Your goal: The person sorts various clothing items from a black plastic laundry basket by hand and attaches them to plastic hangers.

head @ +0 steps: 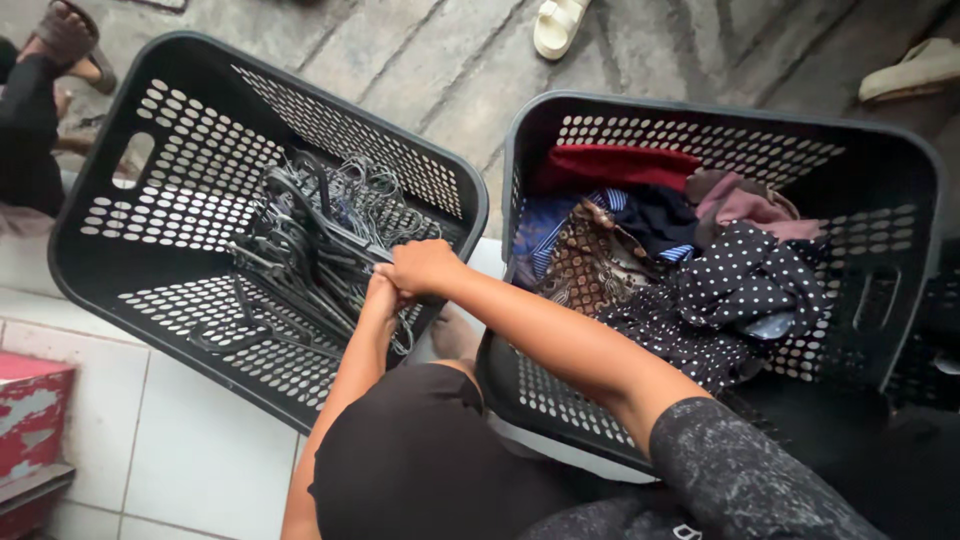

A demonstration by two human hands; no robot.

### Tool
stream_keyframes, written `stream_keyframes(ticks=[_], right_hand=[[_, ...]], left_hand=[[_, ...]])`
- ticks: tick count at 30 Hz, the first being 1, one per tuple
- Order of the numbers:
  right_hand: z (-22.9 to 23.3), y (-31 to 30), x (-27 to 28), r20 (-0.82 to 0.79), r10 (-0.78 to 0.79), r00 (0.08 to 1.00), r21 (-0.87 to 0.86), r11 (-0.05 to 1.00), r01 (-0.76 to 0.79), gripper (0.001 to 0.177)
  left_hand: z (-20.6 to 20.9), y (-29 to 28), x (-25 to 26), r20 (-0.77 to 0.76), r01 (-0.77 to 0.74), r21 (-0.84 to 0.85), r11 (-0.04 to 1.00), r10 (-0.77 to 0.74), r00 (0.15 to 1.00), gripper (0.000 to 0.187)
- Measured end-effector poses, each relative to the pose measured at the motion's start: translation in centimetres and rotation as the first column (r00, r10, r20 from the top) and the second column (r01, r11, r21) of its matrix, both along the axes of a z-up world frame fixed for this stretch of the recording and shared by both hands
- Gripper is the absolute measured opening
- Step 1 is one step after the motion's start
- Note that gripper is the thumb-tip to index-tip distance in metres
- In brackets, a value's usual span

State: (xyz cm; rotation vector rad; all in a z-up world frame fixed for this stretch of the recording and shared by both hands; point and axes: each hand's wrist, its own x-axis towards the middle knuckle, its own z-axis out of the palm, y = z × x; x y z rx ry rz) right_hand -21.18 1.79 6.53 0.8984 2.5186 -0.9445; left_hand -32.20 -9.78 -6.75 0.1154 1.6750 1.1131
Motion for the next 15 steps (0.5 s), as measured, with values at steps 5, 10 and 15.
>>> stream_keyframes(ticks=[5,10,15], right_hand=[[-2.5,1.0,-1.1,-0.155,-0.314,0.937,-0.467,0.859,0.210,0.065],[-1.9,1.9,-0.6,-0.067,-0.336,0.939,-0.277,0.911,0.306,0.064],[-2.2,0.8,0.7,-0.295,-0.325,0.899,-0.156,0.944,0.290,0.060]], left_hand=[[4.4,-0.4,2.1,-0.056,0.167,0.073,0.983,-0.163,0.985,0.045],[8.5,0.3,3.9,-0.135,0.325,0.240,0.915,-0.300,0.944,0.044],[13.0,-0.6,3.5,-0.083,0.453,0.255,0.854,-0.447,0.891,0.053]])
